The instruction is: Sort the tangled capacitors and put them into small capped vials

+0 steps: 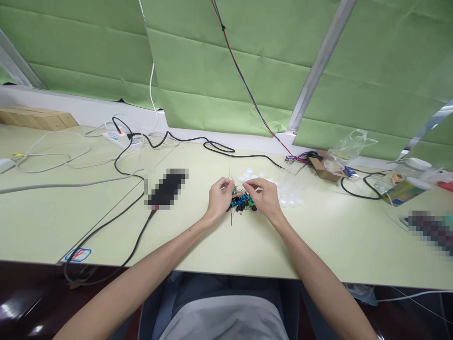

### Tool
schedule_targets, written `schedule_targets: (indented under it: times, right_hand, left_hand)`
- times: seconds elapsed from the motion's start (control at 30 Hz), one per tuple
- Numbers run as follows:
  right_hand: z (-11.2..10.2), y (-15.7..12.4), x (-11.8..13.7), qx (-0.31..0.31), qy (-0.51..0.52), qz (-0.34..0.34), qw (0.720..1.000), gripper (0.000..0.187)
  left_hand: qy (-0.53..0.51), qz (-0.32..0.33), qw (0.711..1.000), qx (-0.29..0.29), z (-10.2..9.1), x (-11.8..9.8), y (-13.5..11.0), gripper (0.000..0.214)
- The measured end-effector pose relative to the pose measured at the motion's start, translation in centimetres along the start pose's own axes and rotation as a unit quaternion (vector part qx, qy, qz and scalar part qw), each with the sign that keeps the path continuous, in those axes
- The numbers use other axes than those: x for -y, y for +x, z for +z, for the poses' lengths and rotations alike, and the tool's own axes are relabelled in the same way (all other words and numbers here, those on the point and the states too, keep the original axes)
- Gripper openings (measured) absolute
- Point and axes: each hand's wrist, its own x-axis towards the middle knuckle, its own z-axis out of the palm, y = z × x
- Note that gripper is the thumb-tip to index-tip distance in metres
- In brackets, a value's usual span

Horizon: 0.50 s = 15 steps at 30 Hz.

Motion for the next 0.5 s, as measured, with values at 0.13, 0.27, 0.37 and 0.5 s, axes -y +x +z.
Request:
schedule_targets:
  times: [0.13, 0.27, 0.37, 0.5]
  right_hand:
    - [-0.01, 0.03, -0.12, 0.005, 0.059, 0.039, 0.997, 0.016]
    - [-0.02, 0.09, -0.19, 0.028, 0.13, 0.076, 0.988, 0.019]
    - [-0.03, 0.17, -0.16, 0.048, 0.203, 0.099, 0.973, 0.02]
    - [-0.04, 0.33, -0.26, 0.06, 0.266, 0.109, 0.956, 0.018]
  left_hand:
    - [0.011, 0.007, 1.0, 0.004, 0.0, -0.09, -0.05, 0.03]
    - [0.008, 0.007, 1.0, 0.003, -0.08, -0.02, 0.02, 0.033]
    - [-0.003, -0.004, 1.0, 0.0, -0.16, 0.15, 0.18, 0.037]
    - [-0.026, -0.026, 0.999, 0.0, -0.19, 0.27, 0.26, 0.038]
